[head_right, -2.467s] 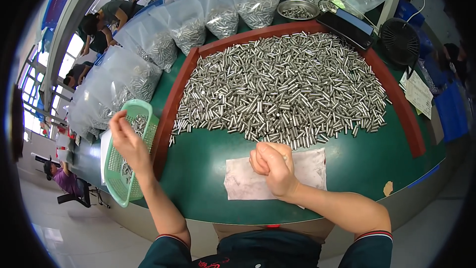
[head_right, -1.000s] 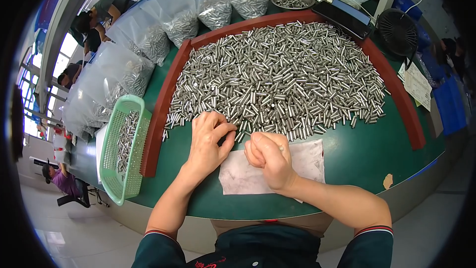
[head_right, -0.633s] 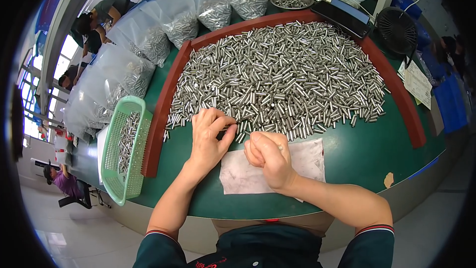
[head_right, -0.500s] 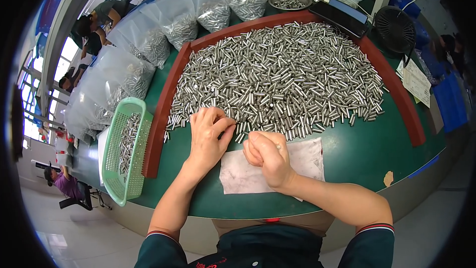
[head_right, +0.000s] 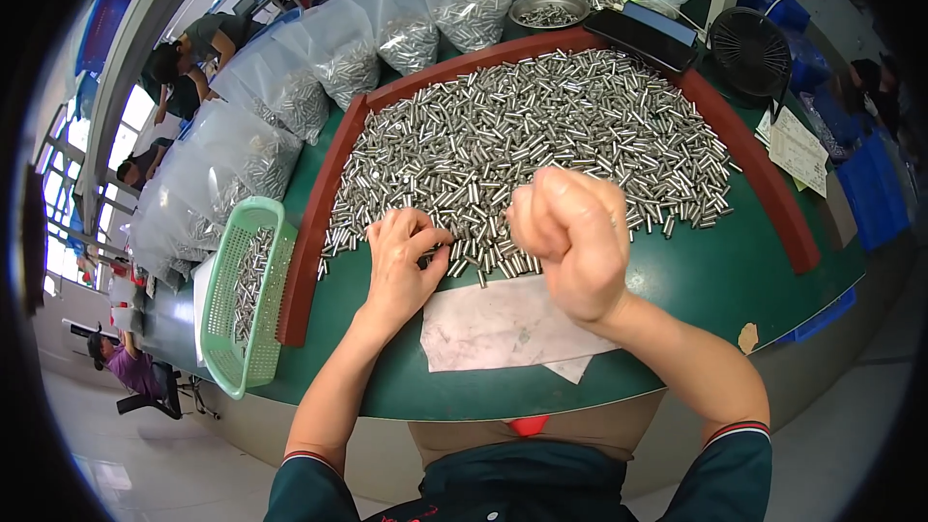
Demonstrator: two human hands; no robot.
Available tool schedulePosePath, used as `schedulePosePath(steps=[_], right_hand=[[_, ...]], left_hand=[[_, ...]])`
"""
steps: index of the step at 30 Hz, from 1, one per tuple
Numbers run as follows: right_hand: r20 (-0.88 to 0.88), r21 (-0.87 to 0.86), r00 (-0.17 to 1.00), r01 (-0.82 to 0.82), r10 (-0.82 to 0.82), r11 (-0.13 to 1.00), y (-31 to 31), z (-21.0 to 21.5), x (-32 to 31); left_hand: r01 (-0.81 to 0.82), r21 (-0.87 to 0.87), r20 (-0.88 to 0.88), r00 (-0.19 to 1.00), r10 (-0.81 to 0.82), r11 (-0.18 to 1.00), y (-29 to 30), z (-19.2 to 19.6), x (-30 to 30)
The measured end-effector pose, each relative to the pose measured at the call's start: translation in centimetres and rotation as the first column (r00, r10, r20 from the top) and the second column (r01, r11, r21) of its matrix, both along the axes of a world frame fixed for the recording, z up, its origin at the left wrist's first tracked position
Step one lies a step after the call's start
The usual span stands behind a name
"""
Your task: Sorting and inspecting small metal connector pins at a factory workbench.
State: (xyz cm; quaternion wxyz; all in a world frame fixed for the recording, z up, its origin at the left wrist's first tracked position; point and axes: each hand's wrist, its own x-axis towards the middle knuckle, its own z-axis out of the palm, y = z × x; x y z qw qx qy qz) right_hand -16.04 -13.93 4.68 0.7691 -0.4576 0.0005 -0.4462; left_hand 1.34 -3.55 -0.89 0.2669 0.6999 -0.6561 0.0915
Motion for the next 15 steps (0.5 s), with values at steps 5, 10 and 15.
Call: schedulePosePath(steps=[5,10,15], right_hand=[[-0.062,-0.2,0.986,0.142,-0.158,0.969,-2.6,0.1,-0.9],[0.017,-0.336,0.959,0.271,-0.282,0.902,-3.7,-2.2,-1.6],[0.231,-0.81,0.92,0.363,-0.317,0.461,-4.4,-2.6,-2.4]], left_hand=[[0.018,0.032,-0.01,1.0,-0.017,0.999,-0.2,0.3,-0.1],[0.065,0.049,0.057,0.996,-0.067,0.997,-0.8,0.4,-0.6],[0.077,0.078,0.061,0.995,-0.082,0.994,-1.1,0.5,-0.3]])
